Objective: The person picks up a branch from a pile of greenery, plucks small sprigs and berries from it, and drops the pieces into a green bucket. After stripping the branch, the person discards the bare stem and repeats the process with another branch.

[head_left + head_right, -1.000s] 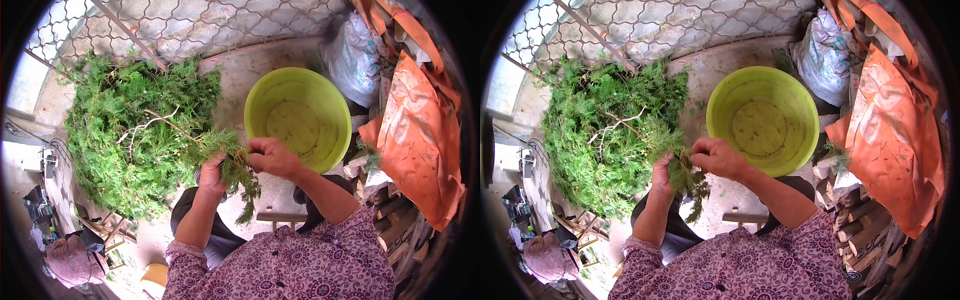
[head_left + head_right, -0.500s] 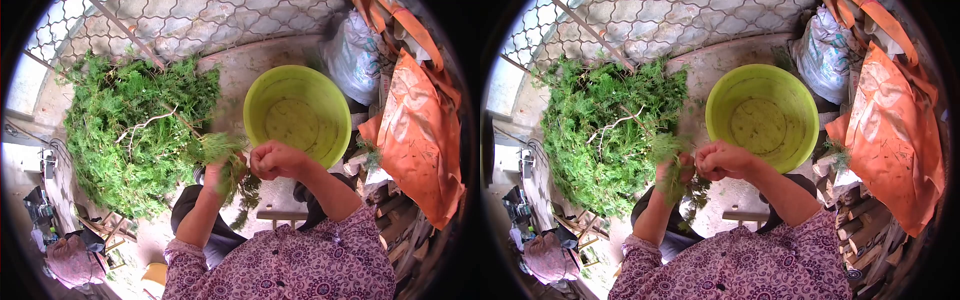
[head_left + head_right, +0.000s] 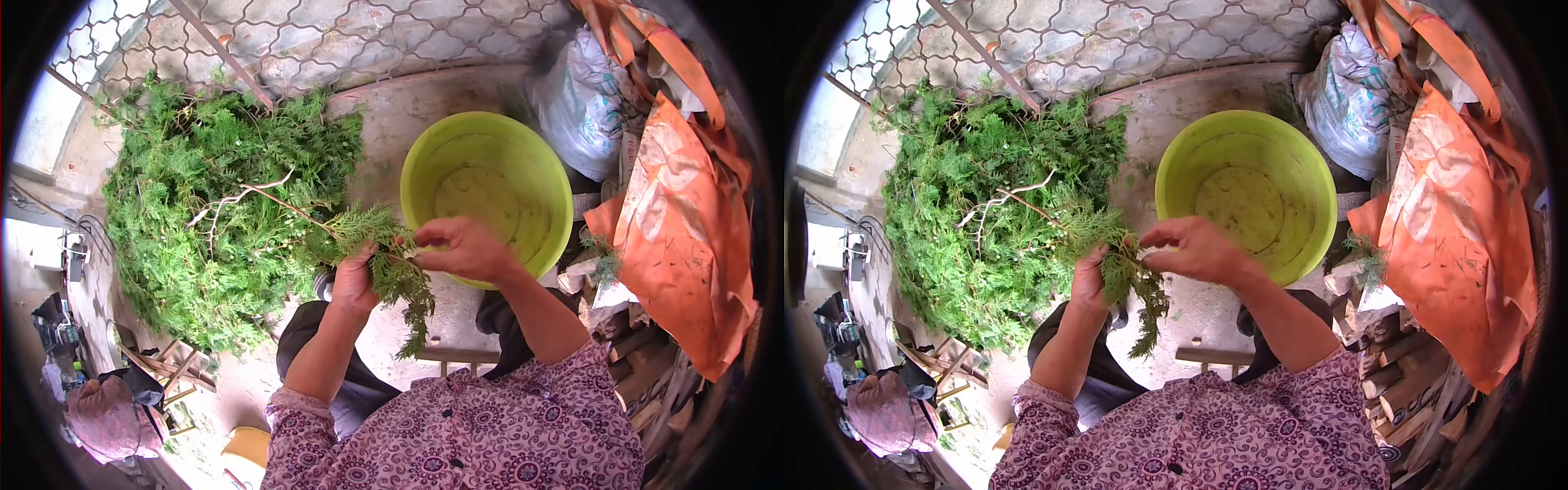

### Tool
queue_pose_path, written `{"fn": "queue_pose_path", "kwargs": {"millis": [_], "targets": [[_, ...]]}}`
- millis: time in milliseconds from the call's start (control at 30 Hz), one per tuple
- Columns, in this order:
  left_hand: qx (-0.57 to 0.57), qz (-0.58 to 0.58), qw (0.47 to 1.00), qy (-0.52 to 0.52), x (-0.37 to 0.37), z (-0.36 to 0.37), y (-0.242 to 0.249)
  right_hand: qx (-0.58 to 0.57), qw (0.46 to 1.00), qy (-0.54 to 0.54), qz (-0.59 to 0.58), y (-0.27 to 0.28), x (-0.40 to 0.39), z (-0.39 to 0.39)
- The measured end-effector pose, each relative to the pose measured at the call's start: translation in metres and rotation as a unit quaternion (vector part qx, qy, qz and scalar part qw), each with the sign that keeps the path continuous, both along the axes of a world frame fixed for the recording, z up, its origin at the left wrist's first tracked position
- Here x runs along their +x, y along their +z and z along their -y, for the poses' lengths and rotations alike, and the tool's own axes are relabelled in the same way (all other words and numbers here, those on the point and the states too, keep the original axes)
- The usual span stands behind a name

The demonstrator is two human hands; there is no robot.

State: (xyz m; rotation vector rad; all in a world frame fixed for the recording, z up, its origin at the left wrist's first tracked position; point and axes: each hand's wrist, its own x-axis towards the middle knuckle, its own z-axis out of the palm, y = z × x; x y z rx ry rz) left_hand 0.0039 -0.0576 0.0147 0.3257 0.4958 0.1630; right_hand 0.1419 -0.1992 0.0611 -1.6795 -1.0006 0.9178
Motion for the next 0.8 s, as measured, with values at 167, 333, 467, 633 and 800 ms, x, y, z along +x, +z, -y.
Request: {"fn": "queue_pose_path", "kwargs": {"millis": [167,333,467,633,800], "targets": [[-0.015,0.020,0.999,-0.025,0.001,-0.002,-0.007,0.071,0.970,-0.028,-0.232,-0.021,-0.013,-0.010],[0.057,-0.003,0.998,-0.022,0.002,0.001,-0.007,0.073,0.985,-0.048,-0.149,-0.025,-0.018,-0.011],[0.028,0.002,0.999,-0.037,0.001,-0.002,-0.012,0.038,0.997,-0.028,-0.058,-0.031,-0.016,-0.009],[0.055,0.000,0.998,-0.016,0.004,0.000,-0.011,0.045,0.990,-0.060,-0.118,-0.013,-0.019,-0.011],[0.045,-0.038,0.997,-0.049,-0.002,0.001,-0.019,0.079,0.993,-0.029,-0.082,-0.023,-0.019,-0.009]]}}
